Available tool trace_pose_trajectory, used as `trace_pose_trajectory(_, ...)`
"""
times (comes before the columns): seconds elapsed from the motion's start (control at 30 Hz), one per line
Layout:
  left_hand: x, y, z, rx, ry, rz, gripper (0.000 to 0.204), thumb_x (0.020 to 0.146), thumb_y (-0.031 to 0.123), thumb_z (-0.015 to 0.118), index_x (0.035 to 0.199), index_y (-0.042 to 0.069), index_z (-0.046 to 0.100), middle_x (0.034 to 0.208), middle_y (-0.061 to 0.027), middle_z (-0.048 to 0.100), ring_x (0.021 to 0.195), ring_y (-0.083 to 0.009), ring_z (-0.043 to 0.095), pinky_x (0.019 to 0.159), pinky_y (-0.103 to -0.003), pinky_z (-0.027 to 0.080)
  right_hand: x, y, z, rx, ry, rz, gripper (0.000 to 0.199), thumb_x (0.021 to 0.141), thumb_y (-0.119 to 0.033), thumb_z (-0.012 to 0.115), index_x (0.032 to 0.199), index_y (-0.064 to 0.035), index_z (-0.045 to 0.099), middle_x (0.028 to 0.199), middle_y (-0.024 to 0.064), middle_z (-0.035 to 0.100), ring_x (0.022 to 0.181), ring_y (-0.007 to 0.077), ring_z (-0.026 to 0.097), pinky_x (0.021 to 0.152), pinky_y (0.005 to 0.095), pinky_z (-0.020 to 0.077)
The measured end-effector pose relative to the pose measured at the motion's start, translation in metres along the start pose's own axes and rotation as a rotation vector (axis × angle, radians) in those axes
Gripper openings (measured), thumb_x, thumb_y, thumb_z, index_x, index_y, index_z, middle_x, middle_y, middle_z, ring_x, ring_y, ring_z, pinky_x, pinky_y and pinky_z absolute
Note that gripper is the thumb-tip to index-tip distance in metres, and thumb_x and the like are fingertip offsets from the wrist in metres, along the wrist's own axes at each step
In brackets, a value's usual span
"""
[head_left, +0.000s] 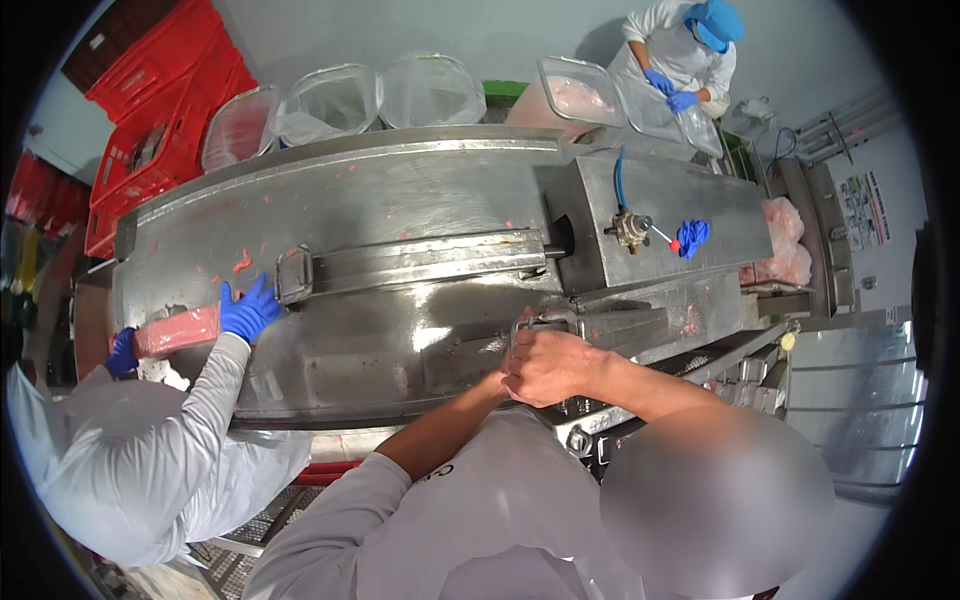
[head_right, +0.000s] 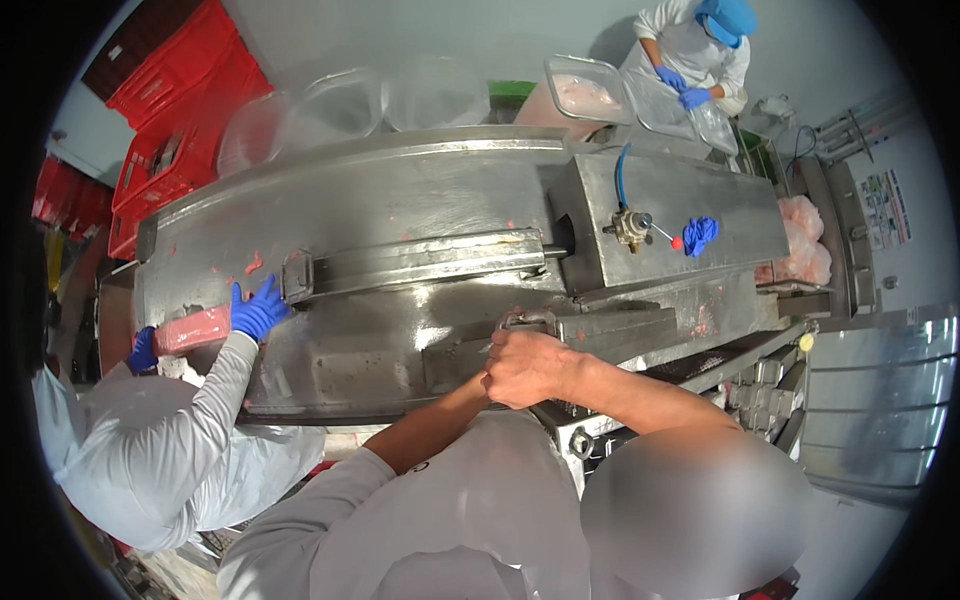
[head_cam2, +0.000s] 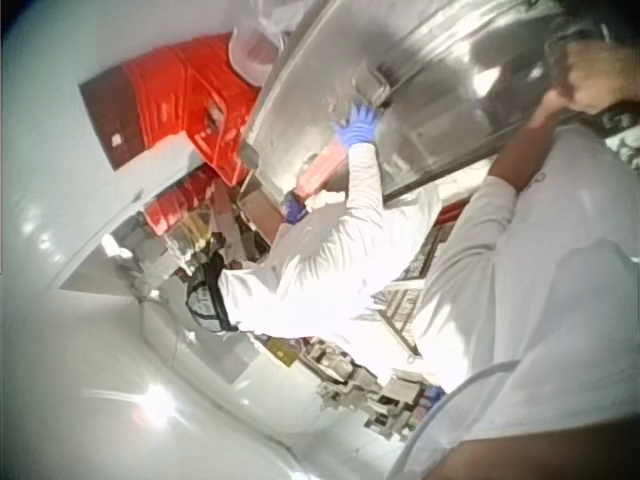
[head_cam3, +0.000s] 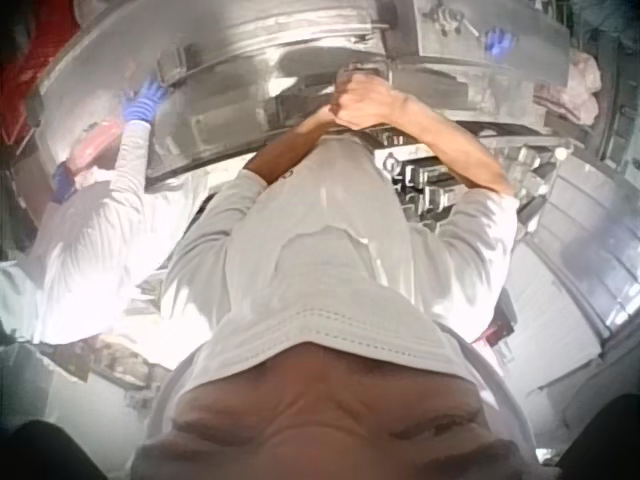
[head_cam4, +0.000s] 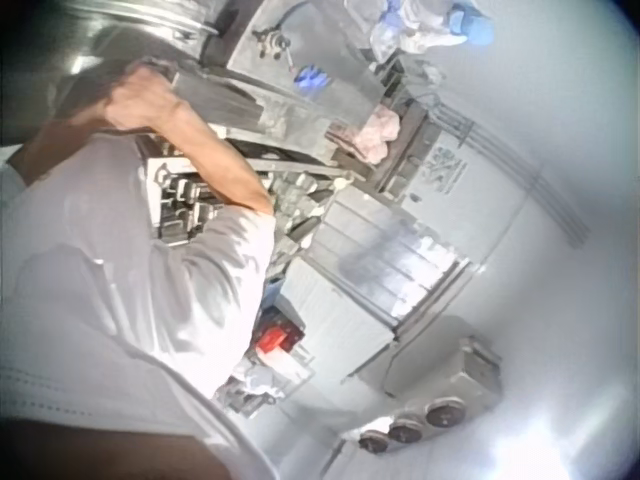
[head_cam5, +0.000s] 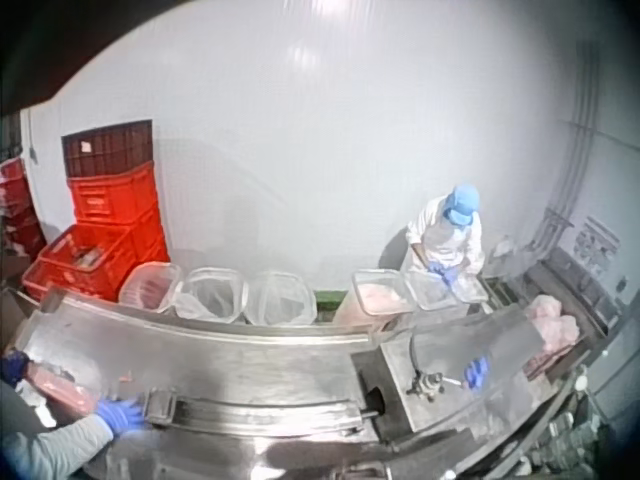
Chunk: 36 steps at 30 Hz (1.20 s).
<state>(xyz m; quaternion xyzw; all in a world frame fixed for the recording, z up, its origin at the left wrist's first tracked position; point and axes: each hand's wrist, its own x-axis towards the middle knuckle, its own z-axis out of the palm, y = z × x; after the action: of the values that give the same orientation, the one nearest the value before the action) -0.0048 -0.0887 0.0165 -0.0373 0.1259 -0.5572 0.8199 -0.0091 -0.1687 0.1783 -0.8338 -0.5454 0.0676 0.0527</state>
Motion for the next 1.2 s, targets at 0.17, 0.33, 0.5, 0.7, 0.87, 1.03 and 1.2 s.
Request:
trace_pose_trajectory(0.17, 0.022, -0.016, -0.001, 0.012, 0.061, 0.018, 0.055, 0.102, 0.058, 0.047, 0.104, 0.006, 0.066, 0.102, -0.0131, 0.069, 0.090, -0.0252, 0.068, 0.083, -0.041, 0.056, -0.023, 0.003, -0.009, -0.009, 0.057, 0.014, 0.018, 0.067, -0.026, 0.066, 0.061, -0.0094, 0.071, 0.066, 0.0075, 0.070, 0.070, 0.0241, 0.068, 0.072, 0.0351, 0.0510)
trace_pose_trajectory(0.33, 0.046, -0.022, -0.002, 0.011, 0.095, 0.049, 0.053, 0.102, 0.056, 0.047, 0.101, 0.007, 0.066, 0.098, -0.0111, 0.068, 0.087, -0.0235, 0.066, 0.081, -0.040, 0.055, -0.034, 0.020, -0.021, 0.009, 0.041, 0.016, 0.019, 0.067, -0.026, 0.066, 0.062, -0.0081, 0.071, 0.066, 0.0077, 0.070, 0.069, 0.0258, 0.068, 0.072, 0.0354, 0.0512)
trace_pose_trajectory(0.5, 0.064, -0.032, -0.006, -0.005, 0.122, 0.071, 0.050, 0.103, 0.055, 0.047, 0.098, 0.009, 0.065, 0.095, -0.0092, 0.066, 0.084, -0.0219, 0.065, 0.079, -0.039, 0.054, -0.042, 0.032, -0.040, 0.081, 0.038, 0.021, 0.020, 0.069, -0.023, 0.066, 0.062, -0.0048, 0.070, 0.062, 0.0099, 0.068, 0.065, 0.0282, 0.068, 0.070, 0.0376, 0.0527)
trace_pose_trajectory(0.7, 0.082, -0.044, -0.014, -0.021, 0.147, 0.117, 0.047, 0.104, 0.054, 0.048, 0.095, 0.010, 0.063, 0.091, -0.0068, 0.065, 0.080, -0.0199, 0.063, 0.076, -0.039, 0.054, -0.052, 0.059, -0.060, 0.050, 0.115, 0.102, 0.029, 0.081, -0.020, 0.072, 0.058, -0.0027, 0.066, 0.062, 0.0098, 0.065, 0.061, 0.0280, 0.065, 0.065, 0.0380, 0.0539)
trace_pose_trajectory(0.87, 0.103, -0.044, -0.013, -0.022, 0.128, 0.170, 0.045, 0.105, 0.053, 0.048, 0.092, 0.012, 0.062, 0.087, -0.0048, 0.063, 0.077, -0.0182, 0.061, 0.074, -0.038, 0.053, -0.053, 0.075, -0.063, 0.026, 0.195, 0.120, 0.026, 0.079, -0.020, 0.073, 0.059, -0.0053, 0.067, 0.059, 0.0058, 0.062, 0.058, 0.0241, 0.061, 0.065, 0.0358, 0.0505)
trace_pose_trajectory(1.03, 0.122, -0.041, -0.007, -0.030, 0.099, 0.209, 0.043, 0.105, 0.052, 0.048, 0.090, 0.013, 0.062, 0.084, -0.0028, 0.062, 0.074, -0.0166, 0.060, 0.072, -0.037, 0.053, -0.048, 0.076, -0.060, 0.024, 0.182, 0.120, 0.023, 0.078, -0.019, 0.073, 0.061, -0.0065, 0.066, 0.057, 0.0029, 0.059, 0.057, 0.0222, 0.058, 0.063, 0.0345, 0.0484)
trace_pose_trajectory(1.2, 0.124, -0.034, -0.010, -0.054, 0.103, 0.242, 0.042, 0.106, 0.050, 0.049, 0.087, 0.015, 0.061, 0.080, -0.0008, 0.060, 0.071, -0.0149, 0.058, 0.069, -0.036, 0.052, -0.048, 0.080, -0.064, 0.059, 0.192, 0.112, 0.021, 0.076, -0.014, 0.075, 0.060, -0.0076, 0.063, 0.057, 0.0019, 0.057, 0.055, 0.0218, 0.057, 0.060, 0.0338, 0.0477)
